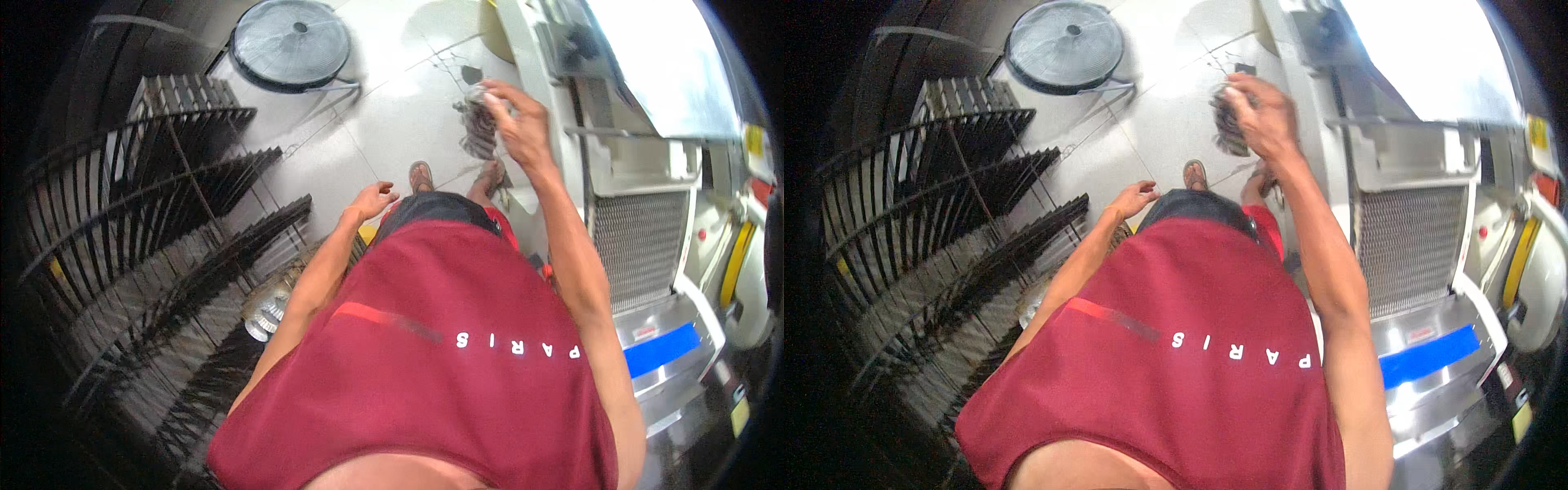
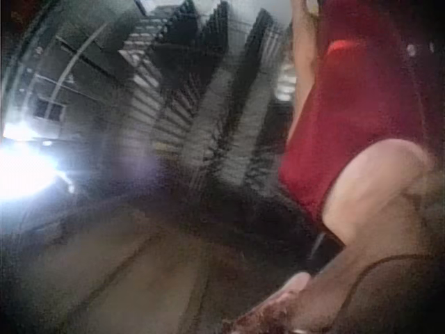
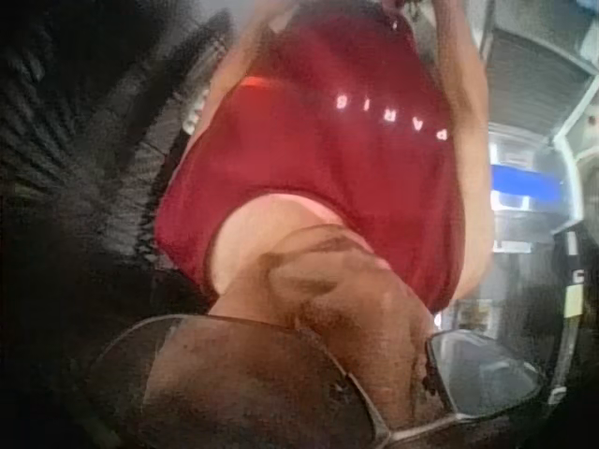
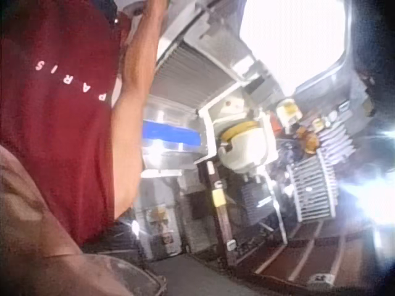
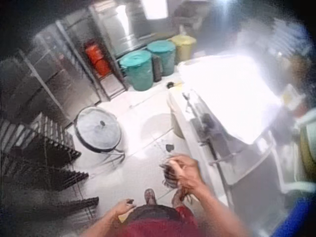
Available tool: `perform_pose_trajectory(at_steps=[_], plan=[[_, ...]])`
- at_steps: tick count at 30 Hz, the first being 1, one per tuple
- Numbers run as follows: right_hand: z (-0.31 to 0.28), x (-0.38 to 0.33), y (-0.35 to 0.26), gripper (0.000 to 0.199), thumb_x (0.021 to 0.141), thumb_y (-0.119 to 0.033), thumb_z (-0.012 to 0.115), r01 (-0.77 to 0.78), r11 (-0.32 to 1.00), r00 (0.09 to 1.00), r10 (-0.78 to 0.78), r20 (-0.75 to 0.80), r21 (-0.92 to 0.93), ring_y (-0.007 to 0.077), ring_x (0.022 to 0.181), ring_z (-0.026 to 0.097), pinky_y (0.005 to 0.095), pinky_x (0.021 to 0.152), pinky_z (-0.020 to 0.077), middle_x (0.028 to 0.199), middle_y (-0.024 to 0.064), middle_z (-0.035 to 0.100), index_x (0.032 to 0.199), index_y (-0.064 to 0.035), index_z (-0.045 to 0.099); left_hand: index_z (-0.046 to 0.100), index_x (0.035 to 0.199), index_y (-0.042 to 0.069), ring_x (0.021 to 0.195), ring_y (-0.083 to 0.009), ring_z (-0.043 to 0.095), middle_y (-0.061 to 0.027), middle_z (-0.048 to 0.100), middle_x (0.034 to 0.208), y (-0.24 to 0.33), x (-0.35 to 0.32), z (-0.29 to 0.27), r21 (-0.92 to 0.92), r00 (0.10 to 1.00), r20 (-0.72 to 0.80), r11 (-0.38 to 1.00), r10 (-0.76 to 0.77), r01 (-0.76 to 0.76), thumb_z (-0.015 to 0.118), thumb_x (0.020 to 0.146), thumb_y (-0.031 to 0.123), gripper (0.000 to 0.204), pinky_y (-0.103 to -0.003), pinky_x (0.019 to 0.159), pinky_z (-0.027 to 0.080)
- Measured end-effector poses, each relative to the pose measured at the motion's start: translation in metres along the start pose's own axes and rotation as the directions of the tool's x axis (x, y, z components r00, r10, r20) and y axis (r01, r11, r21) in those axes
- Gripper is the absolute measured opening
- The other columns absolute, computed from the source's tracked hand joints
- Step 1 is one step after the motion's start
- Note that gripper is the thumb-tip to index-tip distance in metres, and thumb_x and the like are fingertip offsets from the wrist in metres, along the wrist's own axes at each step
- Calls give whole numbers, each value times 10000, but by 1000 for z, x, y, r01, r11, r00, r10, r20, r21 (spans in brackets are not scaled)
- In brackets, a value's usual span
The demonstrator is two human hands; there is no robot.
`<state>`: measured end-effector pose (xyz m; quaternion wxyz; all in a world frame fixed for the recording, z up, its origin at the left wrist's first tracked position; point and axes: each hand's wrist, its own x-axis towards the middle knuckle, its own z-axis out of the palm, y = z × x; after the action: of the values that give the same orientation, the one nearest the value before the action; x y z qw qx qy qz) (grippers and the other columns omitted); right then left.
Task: The person cleans a large industrial machine using a cloth, wiping various surfaces including the lid, sides, and mesh area. They then plug in a power cord and use a handheld device to spray or clean the machine's exterior.
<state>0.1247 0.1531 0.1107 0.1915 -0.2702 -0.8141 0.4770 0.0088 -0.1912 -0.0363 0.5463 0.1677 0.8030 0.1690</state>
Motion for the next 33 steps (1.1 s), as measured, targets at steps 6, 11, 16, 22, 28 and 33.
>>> perform_pose_trajectory(at_steps=[6,11,16,22,28,33], plan=[[20,38,-5,274,986,-284,612,-129,965,992,126,-26,-228,260,913,717,386,812,535,1011,117,750,1048,-45,731,552,1408,28,1287,-318,579,-202,593,1397,-129,-25,2,-189,993,-83,979,-89,72,650,926,442,643,-400,1091,439],[35,76,8,301,1007,-286,564,-73,904,993,103,50,-422,276,854,695,399,785,521,939,176,719,1047,-17,693,543,1413,14,1287,-302,582,-204,598,1391,-180,-43,4,-252,985,-27,955,-169,157,654,926,448,661,-396,1074,452],[38,85,3,356,1014,-345,535,-79,881,997,62,-50,-467,375,902,682,437,845,513,975,198,711,1062,-27,689,540,1425,38,1303,-290,569,-201,592,1399,-161,-39,-17,-423,976,3,884,-217,197,651,931,447,651,-384,1078,448],[49,76,-32,350,987,-381,591,-124,979,984,101,-146,-160,361,953,694,421,848,519,1029,191,720,1097,-68,705,523,1438,39,1307,-299,562,-195,585,1409,-151,-8,-45,-407,987,-103,911,-121,69,645,930,459,671,-395,1089,439],[50,82,12,339,985,-351,591,-235,920,960,271,76,-312,356,1084,676,435,932,509,1113,201,716,1174,-89,694,517,1445,45,1270,-281,577,-152,604,1382,-80,6,-111,-320,979,-176,947,-102,41,630,951,453,651,-392,1015,480],[48,94,19,383,910,-291,703,-218,796,889,401,222,-565,295,878,683,426,856,523,875,158,698,1202,-46,664,515,1439,38,1207,-220,608,-140,590,1392,-54,34,-134,-289,991,-134,955,21,-59,633,971,410,609,-360,974,496]])
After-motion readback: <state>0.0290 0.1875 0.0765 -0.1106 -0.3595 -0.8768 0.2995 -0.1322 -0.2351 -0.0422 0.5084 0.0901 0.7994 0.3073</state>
